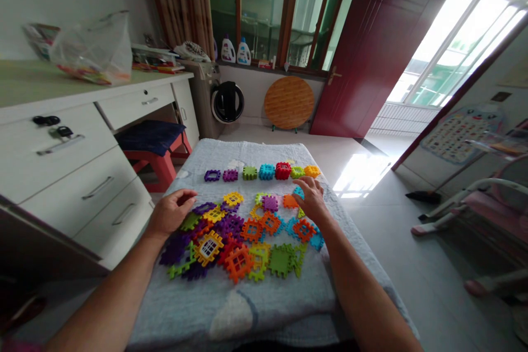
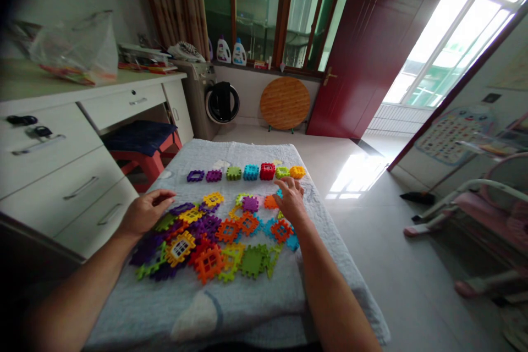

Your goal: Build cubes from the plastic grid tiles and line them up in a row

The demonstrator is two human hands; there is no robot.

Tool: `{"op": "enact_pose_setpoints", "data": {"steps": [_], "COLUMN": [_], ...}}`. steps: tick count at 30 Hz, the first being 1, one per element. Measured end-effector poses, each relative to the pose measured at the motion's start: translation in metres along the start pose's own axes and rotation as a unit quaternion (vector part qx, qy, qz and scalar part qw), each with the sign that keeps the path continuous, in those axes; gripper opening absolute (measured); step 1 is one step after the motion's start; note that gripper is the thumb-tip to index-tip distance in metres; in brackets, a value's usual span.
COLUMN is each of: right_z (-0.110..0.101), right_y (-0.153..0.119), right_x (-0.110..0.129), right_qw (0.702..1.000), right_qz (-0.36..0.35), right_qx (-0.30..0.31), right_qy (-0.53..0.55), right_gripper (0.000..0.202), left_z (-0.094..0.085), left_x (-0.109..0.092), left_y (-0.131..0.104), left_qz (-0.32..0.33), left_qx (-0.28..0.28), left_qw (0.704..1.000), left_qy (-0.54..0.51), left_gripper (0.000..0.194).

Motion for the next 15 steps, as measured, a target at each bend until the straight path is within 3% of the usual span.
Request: {"op": "enact_pose_setpoints", "data": {"steps": [2, 5, 8, 11, 15], "right_z": [-0.012, -0.02, -0.02, -0.016, -0.013], "right_y": [-0.004, -0.02, -0.046, -0.063, -0.063], "right_x": [-0.005, 0.001, 0.016, 0.032, 0.041], "right_qw": [1.0, 0.991, 0.977, 0.972, 0.974], "right_qz": [-0.004, -0.033, -0.028, -0.002, -0.007], "right_qx": [0.015, 0.126, 0.214, 0.233, 0.223], "right_qy": [0.009, 0.034, 0.002, -0.039, -0.03], "right_gripper": [0.03, 0.026, 0.043, 0.052, 0.038], "left_z": [0.0, 0.0, 0.002, 0.003, 0.003], "left_x": [0.0, 0.0, 0.0, 0.0, 0.001], "left_y": [0.0, 0.001, 0.001, 0.0, 0.0], "left_qz": [0.002, 0.003, 0.002, 0.0, 0.001], "left_qx": [-0.001, 0.0, 0.004, 0.003, -0.001], "left_qw": [1.0, 1.0, 1.0, 1.0, 1.0], "left_qy": [0.002, -0.002, -0.008, -0.004, 0.001], "left_gripper": [0.031, 0.029, 0.029, 0.031, 0.031]}}
Point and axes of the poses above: each hand's wrist, its own y-axis towards the middle knuckle, its own z-axis out of the palm, x = y × z, the point moved 6 cm from there along y, towards the middle knuckle, and after that the axes turned 13 degrees about -z, right-handed, at the moved point
